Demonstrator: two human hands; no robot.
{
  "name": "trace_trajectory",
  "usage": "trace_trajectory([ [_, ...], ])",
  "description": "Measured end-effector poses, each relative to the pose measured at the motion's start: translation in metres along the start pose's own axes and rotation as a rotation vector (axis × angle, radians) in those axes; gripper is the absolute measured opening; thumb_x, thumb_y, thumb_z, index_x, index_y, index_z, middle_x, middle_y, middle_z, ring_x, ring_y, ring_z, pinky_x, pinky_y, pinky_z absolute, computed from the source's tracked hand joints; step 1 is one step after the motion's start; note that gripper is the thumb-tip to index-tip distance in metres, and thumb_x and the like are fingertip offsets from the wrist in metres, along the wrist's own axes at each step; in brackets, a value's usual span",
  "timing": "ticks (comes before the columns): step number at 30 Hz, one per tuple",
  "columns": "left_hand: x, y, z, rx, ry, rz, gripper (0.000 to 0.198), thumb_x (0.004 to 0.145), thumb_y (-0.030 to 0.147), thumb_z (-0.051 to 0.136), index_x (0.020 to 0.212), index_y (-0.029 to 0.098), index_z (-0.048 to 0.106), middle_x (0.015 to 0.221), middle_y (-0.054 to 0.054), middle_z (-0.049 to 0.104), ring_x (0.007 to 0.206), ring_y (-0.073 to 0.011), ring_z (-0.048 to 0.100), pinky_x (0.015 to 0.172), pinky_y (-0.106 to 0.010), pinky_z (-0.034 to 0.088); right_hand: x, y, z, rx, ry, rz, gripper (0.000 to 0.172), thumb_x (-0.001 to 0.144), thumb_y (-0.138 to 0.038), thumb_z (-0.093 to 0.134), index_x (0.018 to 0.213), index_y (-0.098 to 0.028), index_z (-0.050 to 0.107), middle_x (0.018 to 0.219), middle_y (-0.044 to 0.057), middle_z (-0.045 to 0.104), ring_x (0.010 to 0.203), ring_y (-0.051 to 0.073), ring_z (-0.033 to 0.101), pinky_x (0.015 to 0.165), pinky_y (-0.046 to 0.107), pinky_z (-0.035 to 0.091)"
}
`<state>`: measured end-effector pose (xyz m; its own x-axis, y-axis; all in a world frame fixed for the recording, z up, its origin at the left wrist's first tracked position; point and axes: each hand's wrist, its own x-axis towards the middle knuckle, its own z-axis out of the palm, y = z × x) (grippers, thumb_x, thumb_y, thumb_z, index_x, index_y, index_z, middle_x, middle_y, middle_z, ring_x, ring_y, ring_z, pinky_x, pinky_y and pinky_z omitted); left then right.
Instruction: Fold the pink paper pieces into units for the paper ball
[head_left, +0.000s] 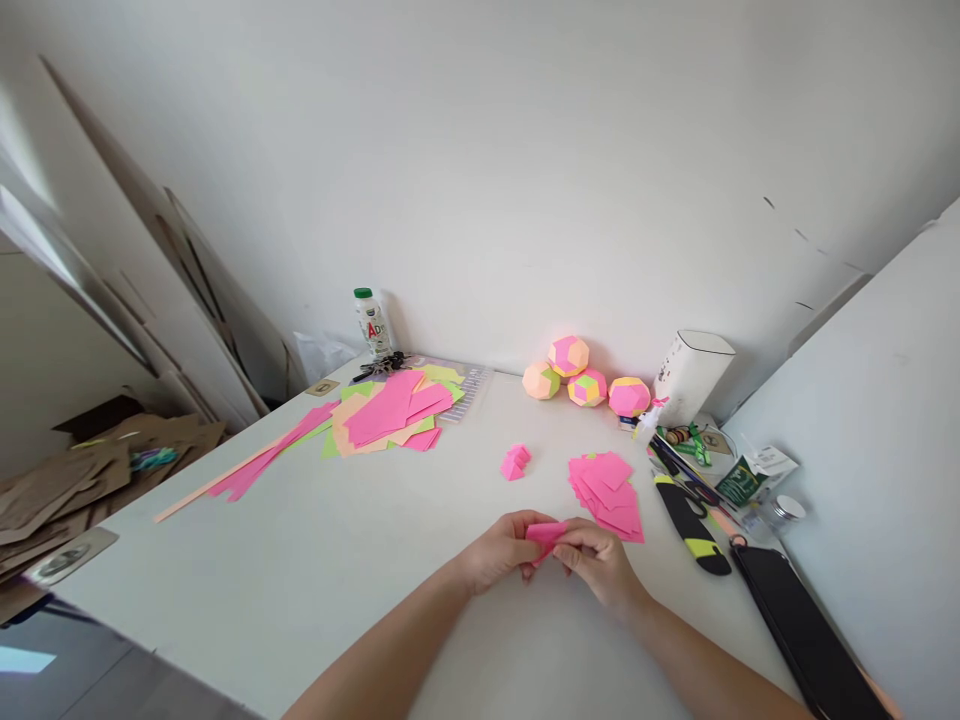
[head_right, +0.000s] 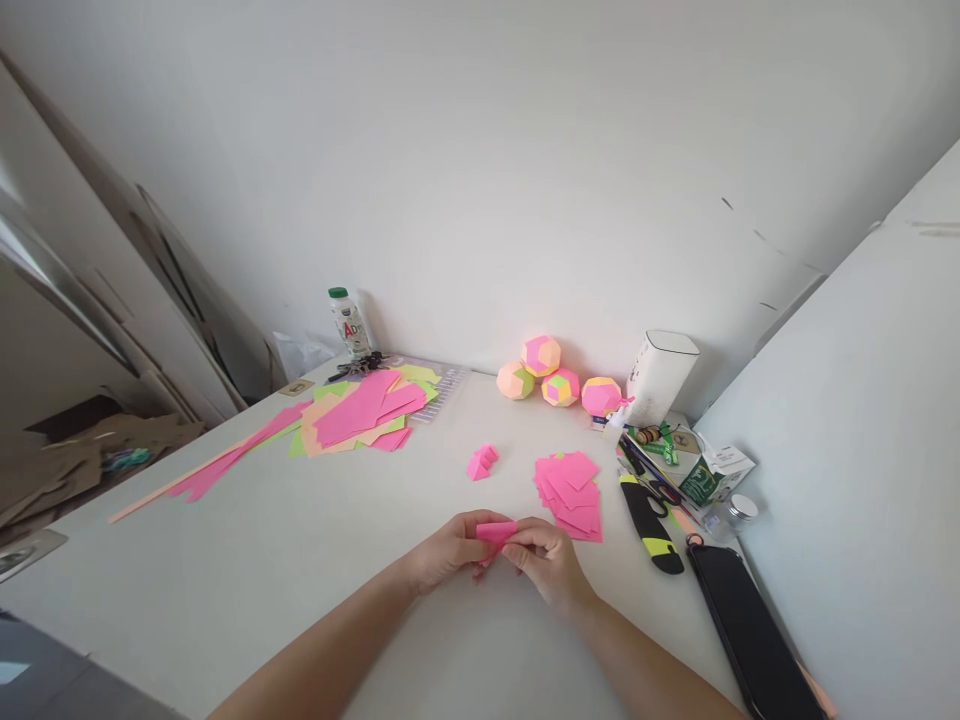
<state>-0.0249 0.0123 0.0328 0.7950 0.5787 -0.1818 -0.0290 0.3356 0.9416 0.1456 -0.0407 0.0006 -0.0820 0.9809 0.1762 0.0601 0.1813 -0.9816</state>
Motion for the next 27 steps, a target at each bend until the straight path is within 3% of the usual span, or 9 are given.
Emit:
trace_trajectory([
  [3,0.002,-0.005,-0.002,-0.014,0.030,0.008,0.030,0.062,0.013,0.053,0.090,0.014,0.062,0.057,0.003,0.051,0.050,-0.0088,0.042,0.047,-0.022,0.037,0.000,-0.003,0.001,-0.011,0.022,0.006,0.017,0.078,-0.029,0.065,0.065,-0.017,0.067,0.068,0.001,0.057,0.054,0.012,0.051,0.051,0.025,0.045],
  [6,0.004,-0.012,-0.003,-0.023,0.079,0.016,0.010,0.069,0.021,0.055,0.076,0.014,0.058,0.053,0.004,0.044,0.048,-0.0088,0.041,0.046,-0.023,0.039,0.000,-0.003,0.000,-0.019,0.049,0.023,0.019,0.079,-0.028,0.063,0.065,-0.016,0.064,0.063,-0.001,0.054,0.053,0.011,0.050,0.051,0.024,0.044],
  [11,0.005,-0.015,0.000,0.040,0.078,0.064,0.033,0.081,0.044,0.049,0.075,0.013,0.057,0.066,-0.001,0.055,0.049,-0.0087,0.048,0.047,-0.023,0.040,0.000,-0.002,0.000,-0.024,0.098,0.057,0.021,0.080,-0.031,0.063,0.066,-0.016,0.061,0.060,-0.001,0.056,0.051,0.011,0.049,0.049,0.023,0.042],
  [15,0.006,-0.018,0.000,0.101,0.077,0.067,0.031,0.076,0.042,0.059,0.083,0.012,0.062,0.072,-0.003,0.061,0.049,-0.0078,0.050,0.046,-0.022,0.040,-0.001,-0.001,0.001,-0.025,0.105,0.066,0.021,0.080,-0.033,0.062,0.068,-0.016,0.062,0.060,0.001,0.060,0.049,0.011,0.048,0.048,0.023,0.042],
  [27,0.010,-0.028,-0.001,0.084,0.141,0.062,0.026,0.075,0.036,0.061,0.081,0.011,0.059,0.074,-0.005,0.066,0.047,-0.0076,0.053,0.043,-0.020,0.039,-0.002,0.002,0.004,0.004,0.169,0.081,0.020,0.078,-0.034,0.064,0.070,-0.017,0.060,0.057,0.001,0.061,0.047,0.012,0.051,0.045,0.023,0.043],
])
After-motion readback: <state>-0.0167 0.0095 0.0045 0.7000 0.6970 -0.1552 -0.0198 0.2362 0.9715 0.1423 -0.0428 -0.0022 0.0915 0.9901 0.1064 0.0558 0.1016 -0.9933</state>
